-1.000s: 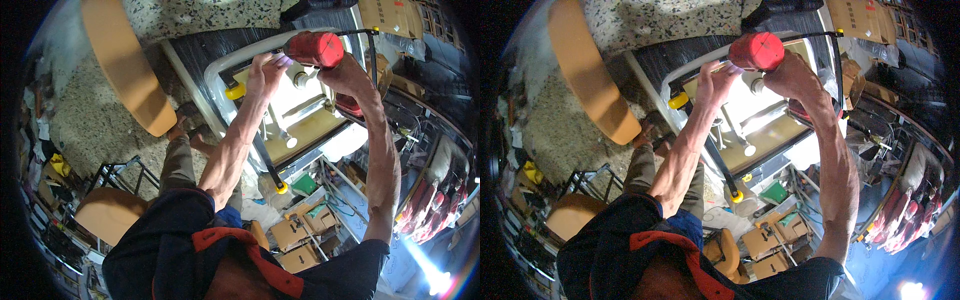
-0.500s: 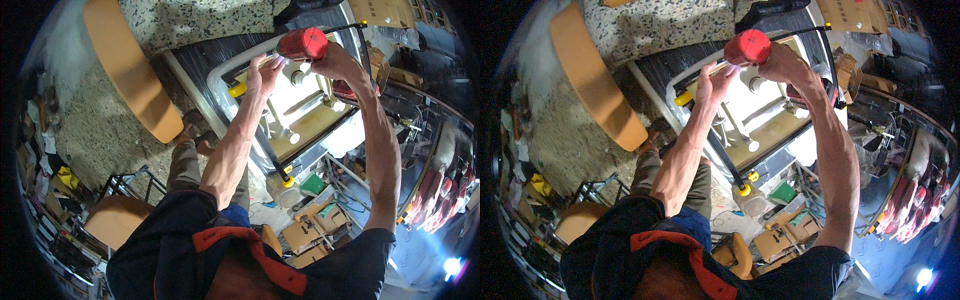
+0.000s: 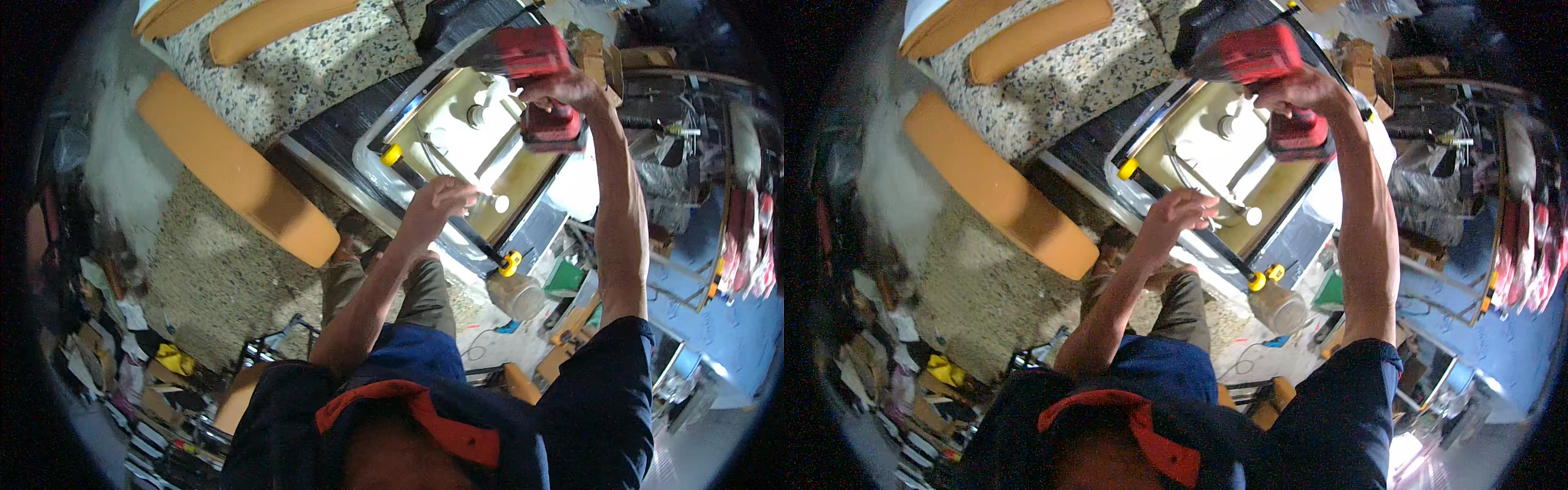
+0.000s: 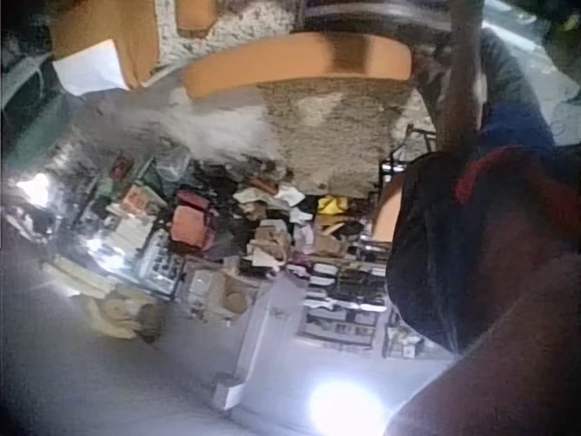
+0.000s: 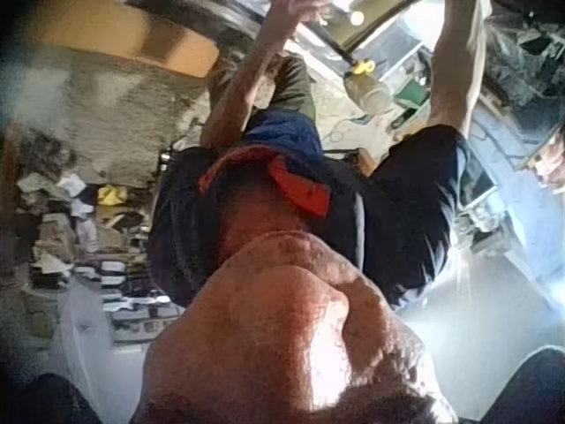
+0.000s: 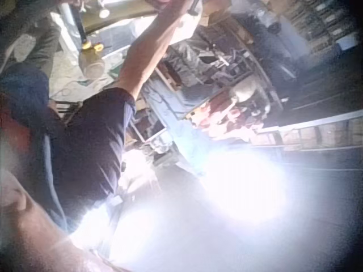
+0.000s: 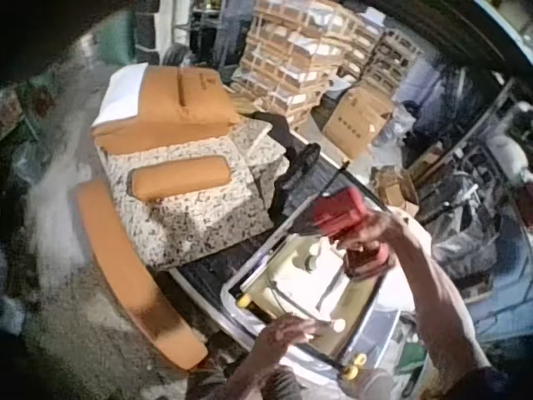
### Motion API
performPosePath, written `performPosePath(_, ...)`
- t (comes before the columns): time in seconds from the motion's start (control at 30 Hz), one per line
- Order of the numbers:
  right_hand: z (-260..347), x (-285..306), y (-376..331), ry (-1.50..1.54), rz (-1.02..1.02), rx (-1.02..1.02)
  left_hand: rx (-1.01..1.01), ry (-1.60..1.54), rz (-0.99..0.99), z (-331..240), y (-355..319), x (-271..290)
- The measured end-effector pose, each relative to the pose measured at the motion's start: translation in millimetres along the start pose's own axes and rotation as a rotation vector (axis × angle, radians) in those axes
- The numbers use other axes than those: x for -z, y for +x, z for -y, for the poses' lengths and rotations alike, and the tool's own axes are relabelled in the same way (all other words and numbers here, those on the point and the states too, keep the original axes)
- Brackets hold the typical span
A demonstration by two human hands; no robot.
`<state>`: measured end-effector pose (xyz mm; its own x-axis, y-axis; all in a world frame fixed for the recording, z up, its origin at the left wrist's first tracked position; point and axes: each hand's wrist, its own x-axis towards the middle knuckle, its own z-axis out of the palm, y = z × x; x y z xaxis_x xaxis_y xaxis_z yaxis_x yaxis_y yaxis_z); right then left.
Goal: The person assembles a chair by attaching a metal frame to a white plastic seat base using a red cordless drill. They position the frame, insert screws, and tighten them at multiple points around the perimeter of the seat base.
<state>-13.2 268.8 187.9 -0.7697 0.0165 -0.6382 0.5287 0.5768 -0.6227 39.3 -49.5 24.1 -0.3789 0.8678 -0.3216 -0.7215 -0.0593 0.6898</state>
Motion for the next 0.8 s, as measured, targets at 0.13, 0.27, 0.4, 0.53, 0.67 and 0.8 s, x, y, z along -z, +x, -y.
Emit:
performPosePath(0.13, -38.2, -55.4, -102.0, 0.285, -0.407, -0.068, 0.269, 0.478, 0.029, 2.2, -61.6, 30.0)
performPosePath(0.27, -140.3, -165.0, -233.9, 0.703, -1.237, -0.188, 0.490, 0.525, 0.235, 32.3, -101.4, 52.8)
performPosePath(0.4, -181.6, -307.8, -358.7, 0.878, -1.438, -0.285, 0.589, 1.074, 0.440, 68.4, -132.6, 60.2)
performPosePath(0.53, -185.8, -454.9, -429.6, 1.145, -1.553, -0.313, 0.739, 1.070, 0.852, 91.8, -122.9, -18.2)
performPosePath(0.67, -174.2, -572.9, -478.2, 1.551, -1.569, -0.301, 0.428, 1.205, 0.950, 159.3, -117.8, -131.3)
performPosePath(0.8, -158.6, -643.7, -474.8, 1.634, -1.842, -0.474, 0.222, 1.187, 0.715, 286.1, -66.4, -247.0)
